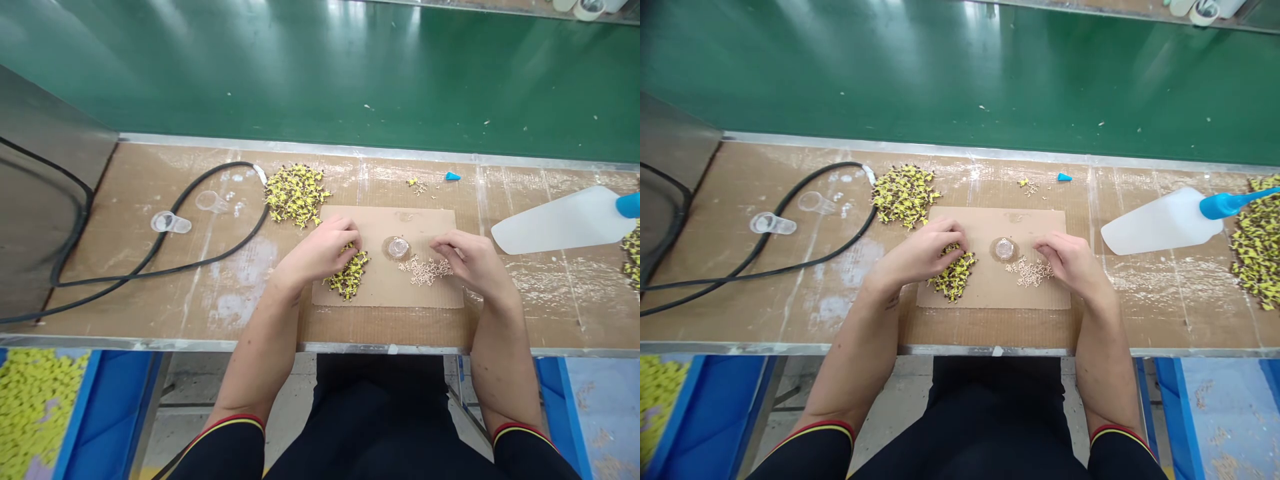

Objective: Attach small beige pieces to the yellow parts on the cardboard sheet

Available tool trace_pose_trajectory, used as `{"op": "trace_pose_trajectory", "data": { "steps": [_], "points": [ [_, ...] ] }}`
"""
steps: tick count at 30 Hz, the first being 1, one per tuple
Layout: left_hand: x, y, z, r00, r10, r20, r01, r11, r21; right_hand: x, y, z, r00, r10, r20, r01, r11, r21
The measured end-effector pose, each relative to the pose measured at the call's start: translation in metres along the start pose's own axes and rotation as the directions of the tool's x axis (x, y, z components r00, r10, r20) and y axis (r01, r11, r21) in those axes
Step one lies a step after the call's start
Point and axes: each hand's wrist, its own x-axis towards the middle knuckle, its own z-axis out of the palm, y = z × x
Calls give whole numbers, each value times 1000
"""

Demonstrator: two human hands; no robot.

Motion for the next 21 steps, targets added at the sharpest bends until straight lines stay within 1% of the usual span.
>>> {"op": "trace_pose_trajectory", "data": {
  "steps": [6,11,13,17,21],
  "points": [
    [0,-1,4,1000,-4,3,4,1000,22,-2,-7,4,984,49,-173,-20,985,171],
    [0,-2,4,999,-29,-20,31,995,98,-3,-9,7,965,10,-263,46,978,205],
    [0,-2,3,999,-36,-23,38,994,102,-3,-9,7,959,3,-282,61,974,219],
    [1,1,2,999,-31,-9,32,995,96,-3,-8,8,958,23,-287,41,976,215],
    [1,1,1,1000,-21,6,20,993,118,-3,-8,9,951,-11,-308,77,976,205]
  ]
}}
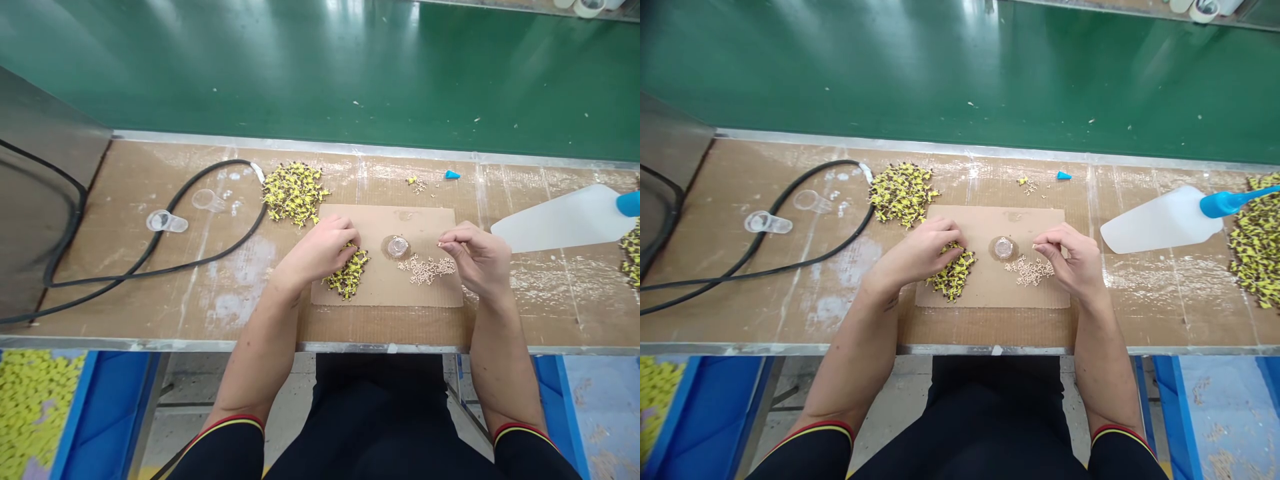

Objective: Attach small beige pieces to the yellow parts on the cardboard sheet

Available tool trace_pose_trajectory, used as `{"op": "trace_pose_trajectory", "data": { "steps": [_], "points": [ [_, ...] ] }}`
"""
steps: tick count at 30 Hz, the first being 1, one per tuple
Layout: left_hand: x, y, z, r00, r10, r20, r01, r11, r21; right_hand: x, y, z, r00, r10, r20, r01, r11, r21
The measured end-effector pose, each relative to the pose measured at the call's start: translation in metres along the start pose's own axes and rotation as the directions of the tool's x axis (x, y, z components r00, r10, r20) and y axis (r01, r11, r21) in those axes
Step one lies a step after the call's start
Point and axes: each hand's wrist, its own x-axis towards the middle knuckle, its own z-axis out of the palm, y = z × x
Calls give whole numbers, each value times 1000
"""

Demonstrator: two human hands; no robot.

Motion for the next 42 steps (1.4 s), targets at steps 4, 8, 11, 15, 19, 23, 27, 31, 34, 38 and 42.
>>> {"op": "trace_pose_trajectory", "data": {
  "steps": [4,8,11,15,19,23,27,31,34,38,42],
  "points": [
    [-1,-2,-1,999,15,-32,-15,1000,2,0,1,1,1000,-15,3,15,999,-32],
    [-1,-2,-3,993,26,-115,-28,1000,-10,2,2,5,995,-102,-2,102,993,-68],
    [-1,6,-5,975,12,-223,-22,999,-40,3,-1,9,988,-156,10,157,985,-68],
    [2,28,-3,918,87,-386,-166,971,-174,4,-12,17,980,-198,12,198,980,5],
    [6,51,8,825,161,-542,-341,906,-250,1,-22,25,970,-244,-11,244,965,98],
    [10,61,19,704,175,-688,-367,919,-141,-3,-23,32,980,-199,-5,196,963,184],
    [11,64,24,642,208,-738,-357,933,-46,-4,-23,37,988,-150,29,139,961,238],
    [11,67,25,648,187,-739,-351,934,-71,-4,-25,41,992,-127,19,119,964,239],
    [12,69,26,677,126,-725,-341,927,-158,-4,-27,43,994,-105,-22,107,962,253],
    [13,72,30,678,72,-731,-341,912,-226,-5,-30,45,996,-81,-44,90,951,295],
    [14,72,31,662,63,-747,-338,914,-223,-7,-31,49,994,-68,-87,90,953,288]
  ]
}}
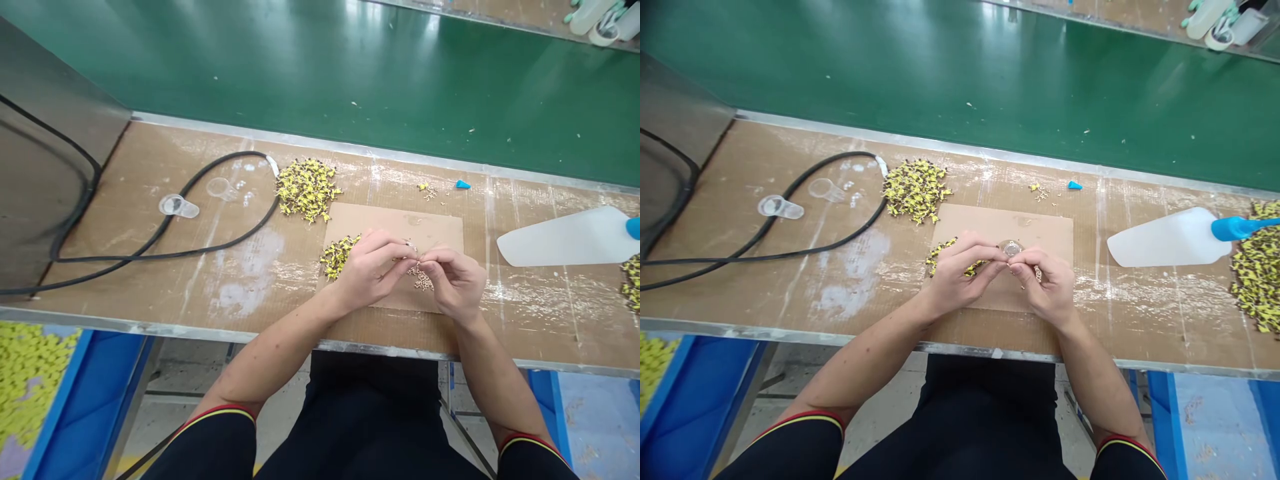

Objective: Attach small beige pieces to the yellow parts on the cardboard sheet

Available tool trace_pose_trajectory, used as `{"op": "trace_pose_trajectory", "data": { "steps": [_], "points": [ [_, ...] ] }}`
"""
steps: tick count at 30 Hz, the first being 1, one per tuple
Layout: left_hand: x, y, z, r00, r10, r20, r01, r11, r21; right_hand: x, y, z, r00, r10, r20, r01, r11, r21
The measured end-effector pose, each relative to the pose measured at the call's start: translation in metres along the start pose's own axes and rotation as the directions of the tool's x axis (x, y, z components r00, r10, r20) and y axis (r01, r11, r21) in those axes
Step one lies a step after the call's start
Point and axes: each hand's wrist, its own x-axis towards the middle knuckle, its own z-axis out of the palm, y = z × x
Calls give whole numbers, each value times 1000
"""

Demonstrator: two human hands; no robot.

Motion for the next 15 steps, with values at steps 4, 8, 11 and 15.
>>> {"op": "trace_pose_trajectory", "data": {
  "steps": [4,8,11,15],
  "points": [
    [0,-1,0,999,45,-18,-44,998,44,-2,2,2,1000,-24,-17,23,999,-35],
    [0,-1,0,996,91,-23,-87,988,126,-3,3,2,998,-54,-44,50,996,-76],
    [0,-2,0,995,102,-15,-98,985,143,-3,3,1,997,-72,-21,70,995,-76],
    [1,-1,-2,993,112,21,-114,987,116,0,1,0,998,-68,5,68,997,-37]
  ]
}}
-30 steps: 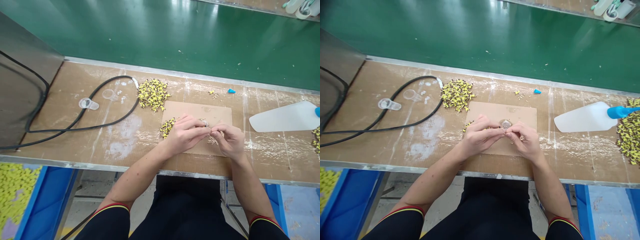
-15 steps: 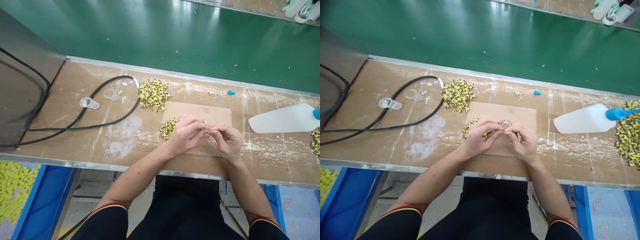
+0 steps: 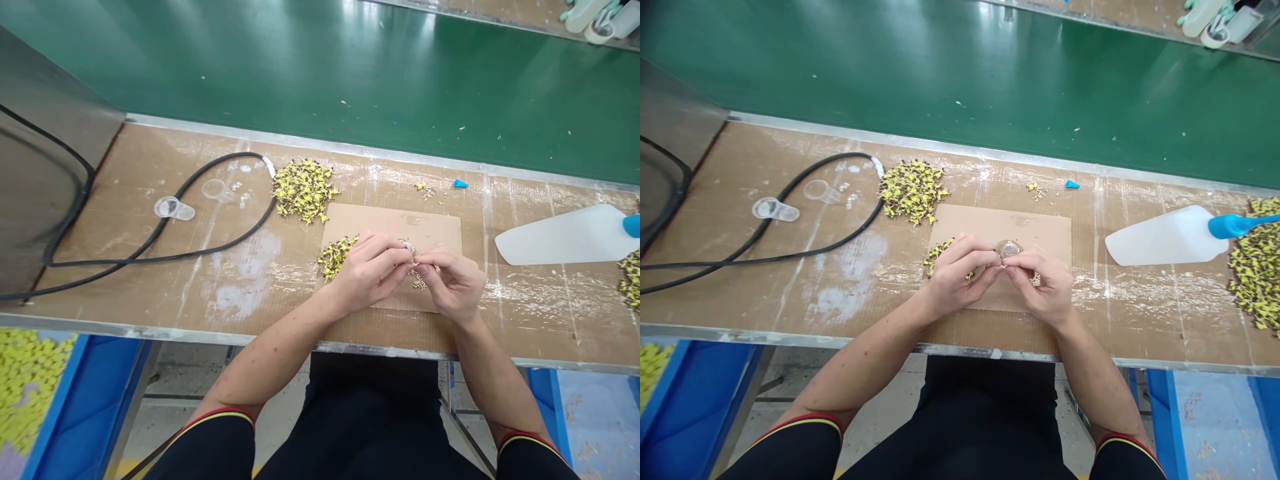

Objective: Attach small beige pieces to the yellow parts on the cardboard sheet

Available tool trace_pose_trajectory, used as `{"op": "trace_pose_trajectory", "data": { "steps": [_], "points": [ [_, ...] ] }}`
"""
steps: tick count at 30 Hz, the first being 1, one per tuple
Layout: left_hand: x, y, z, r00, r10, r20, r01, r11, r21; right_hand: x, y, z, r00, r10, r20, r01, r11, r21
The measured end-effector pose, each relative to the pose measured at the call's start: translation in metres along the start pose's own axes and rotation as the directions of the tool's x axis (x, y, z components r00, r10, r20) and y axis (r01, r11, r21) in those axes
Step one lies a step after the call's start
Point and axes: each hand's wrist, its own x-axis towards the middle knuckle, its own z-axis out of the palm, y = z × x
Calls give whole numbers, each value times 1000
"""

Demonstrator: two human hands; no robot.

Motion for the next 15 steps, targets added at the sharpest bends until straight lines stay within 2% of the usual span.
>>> {"op": "trace_pose_trajectory", "data": {
  "steps": [5,15],
  "points": [
    [1,0,-3,998,3,65,0,999,-45,2,-2,-1,999,53,-7,-53,999,-7],
    [2,-3,-6,983,-90,161,111,986,-126,4,0,-11,997,33,70,-30,998,-56]
  ]
}}
